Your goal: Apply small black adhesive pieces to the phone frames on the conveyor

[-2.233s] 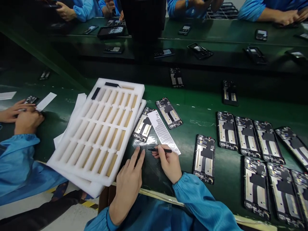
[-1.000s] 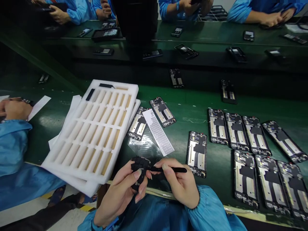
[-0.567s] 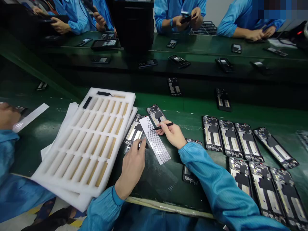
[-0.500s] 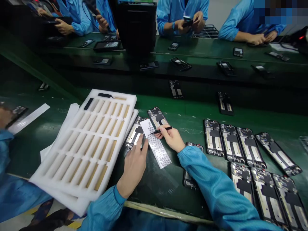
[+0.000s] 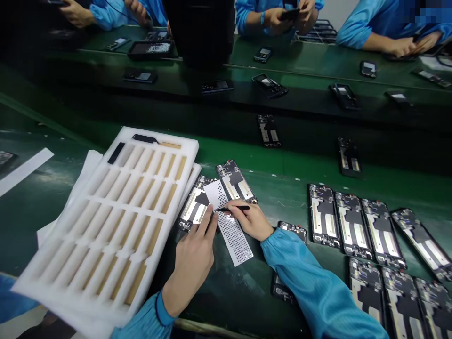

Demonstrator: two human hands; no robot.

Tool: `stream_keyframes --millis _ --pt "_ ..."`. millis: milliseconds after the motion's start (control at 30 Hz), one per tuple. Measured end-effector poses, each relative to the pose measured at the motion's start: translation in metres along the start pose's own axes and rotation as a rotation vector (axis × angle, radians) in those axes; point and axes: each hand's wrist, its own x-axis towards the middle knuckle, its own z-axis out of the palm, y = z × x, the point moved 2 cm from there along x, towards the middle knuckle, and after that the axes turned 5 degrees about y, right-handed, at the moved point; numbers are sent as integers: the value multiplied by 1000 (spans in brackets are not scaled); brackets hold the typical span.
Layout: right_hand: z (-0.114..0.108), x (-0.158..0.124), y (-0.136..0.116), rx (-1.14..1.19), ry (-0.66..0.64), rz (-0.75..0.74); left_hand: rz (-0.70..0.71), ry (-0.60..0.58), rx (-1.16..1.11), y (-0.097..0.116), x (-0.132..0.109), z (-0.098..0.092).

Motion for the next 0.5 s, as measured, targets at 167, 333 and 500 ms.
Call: stream_keyframes --millis 167,333,500 --pt "-1 -3 1 -46 3 -22 11 15 -28 -3 0 1" --pt "-2 -2 -1 -58 6 -51 15 8 -38 -5 1 2" --pt "-4 0 -4 -62 -15 -89 19 -3 -34 -6 1 1"
